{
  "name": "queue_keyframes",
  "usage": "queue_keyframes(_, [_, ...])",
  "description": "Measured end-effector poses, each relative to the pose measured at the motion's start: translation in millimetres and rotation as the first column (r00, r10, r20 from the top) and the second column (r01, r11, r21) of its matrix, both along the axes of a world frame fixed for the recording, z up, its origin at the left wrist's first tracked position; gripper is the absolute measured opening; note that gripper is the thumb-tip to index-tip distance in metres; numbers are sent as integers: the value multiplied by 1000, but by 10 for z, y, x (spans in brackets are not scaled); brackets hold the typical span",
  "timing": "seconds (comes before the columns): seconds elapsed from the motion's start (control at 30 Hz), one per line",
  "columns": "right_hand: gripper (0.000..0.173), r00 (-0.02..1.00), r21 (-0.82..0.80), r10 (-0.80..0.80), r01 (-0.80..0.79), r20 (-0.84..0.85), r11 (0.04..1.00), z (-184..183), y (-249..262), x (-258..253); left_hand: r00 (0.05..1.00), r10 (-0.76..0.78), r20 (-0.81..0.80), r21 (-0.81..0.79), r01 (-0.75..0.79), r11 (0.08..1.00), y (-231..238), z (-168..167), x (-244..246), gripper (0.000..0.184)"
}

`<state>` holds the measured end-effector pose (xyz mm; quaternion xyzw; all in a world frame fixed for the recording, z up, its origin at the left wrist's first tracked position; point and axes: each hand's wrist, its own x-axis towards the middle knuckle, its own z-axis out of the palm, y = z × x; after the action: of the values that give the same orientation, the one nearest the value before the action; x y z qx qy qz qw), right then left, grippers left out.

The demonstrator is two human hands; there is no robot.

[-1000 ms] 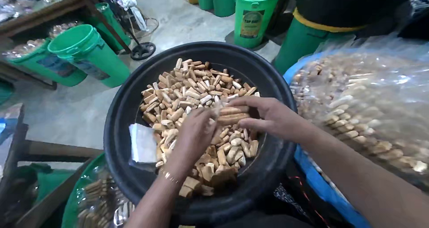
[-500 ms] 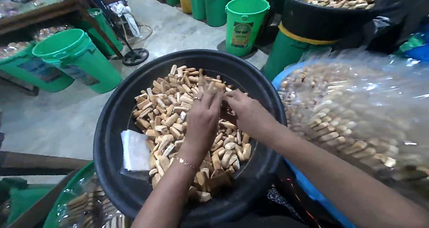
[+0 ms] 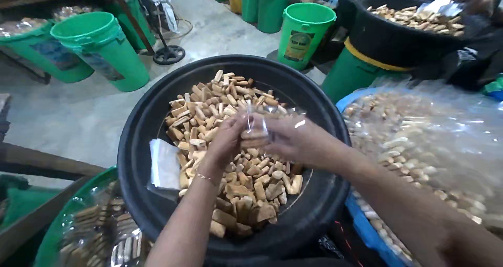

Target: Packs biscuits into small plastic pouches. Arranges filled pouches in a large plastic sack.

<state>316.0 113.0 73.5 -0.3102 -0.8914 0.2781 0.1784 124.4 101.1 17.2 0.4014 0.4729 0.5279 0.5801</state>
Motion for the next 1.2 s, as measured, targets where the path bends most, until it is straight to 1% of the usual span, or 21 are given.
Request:
queue_keyframes(0.07, [42,983,-100,100,-86,151,991,-10,-26,-84,995,95,14,-4,-95,995,57,-121,49,28])
queue_keyframes(0.1, [42,985,-171,99,-74,141,982,-60,8,-99,982,191,1,9,-191,982,88,-194,21,28])
queue_keyframes(0.17, [34,996,-282,-64,79,61,956,-331,173,-97,922,379,-73,29,-378,925,138,-323,-128,33])
queue_keyframes(0.2, [30,977,-281,-164,196,133,940,-482,296,-114,890,447,-89,18,-447,894,159,-365,-226,38])
queue_keyframes(0.27, [42,861,-238,-221,359,458,902,-753,508,-211,822,563,-87,-34,-567,823,222,-410,-343,42])
queue_keyframes(0.3, [45,779,-220,-174,372,603,902,-868,554,-275,803,591,-75,-63,-595,801,244,-407,-358,45])
queue_keyframes(0.37, [35,696,-192,-124,359,707,913,-1033,578,-367,786,616,-50,-102,-617,780,250,-378,-344,48])
queue_keyframes(0.43, [32,768,-194,-184,373,614,907,-963,596,-327,771,635,-37,-126,-634,763,247,-365,-343,46])
queue_keyframes(0.47, [32,839,-169,-261,379,477,910,-866,578,-245,763,646,-29,-140,-643,753,252,-365,-353,45])
queue_keyframes(0.53, [28,920,40,-390,389,24,920,-688,452,-46,761,649,9,-175,-637,750,267,-361,-381,46])
queue_keyframes(0.57, [26,908,189,-365,402,-205,896,-611,400,16,759,650,23,-180,-637,750,280,-344,-375,47])
queue_keyframes(0.63, [25,871,363,-247,414,-424,835,-429,281,30,773,634,30,-159,-622,766,273,-264,-307,47])
queue_keyframes(0.7, [21,882,450,-169,380,-441,808,-364,187,-88,822,569,-20,-97,-568,817,236,-172,-193,45])
queue_keyframes(0.8, [14,926,510,-77,271,-369,816,-517,221,-352,861,502,-81,-22,-505,863,156,-103,-24,44])
queue_keyframes(0.9, [24,923,415,36,138,-384,899,-620,267,-488,831,538,-142,56,-536,843,98,-98,-46,41])
queue_keyframes(0.97, [22,888,303,7,150,-460,941,-667,359,-464,796,590,-135,116,-579,807,93,-124,-222,40])
queue_keyframes(1.0, [20,902,265,-65,193,-428,945,-712,418,-436,781,614,-115,125,-602,788,98,-134,-328,40])
queue_keyframes(1.03, [19,948,206,-151,213,-280,955,-743,458,-423,755,647,-103,123,-636,762,117,-153,-431,42])
queue_keyframes(1.07, [22,981,89,-195,196,-15,977,-751,485,-464,727,680,-93,119,-670,733,145,-180,-519,43])
queue_keyframes(1.13, [40,876,-77,-73,124,477,989,-873,545,-678,692,718,-72,99,-712,695,199,-228,-600,46])
queue_keyframes(1.2, [48,783,-23,15,-1,622,1000,-1129,528,-834,695,718,-34,79,-714,695,225,-268,-589,46])
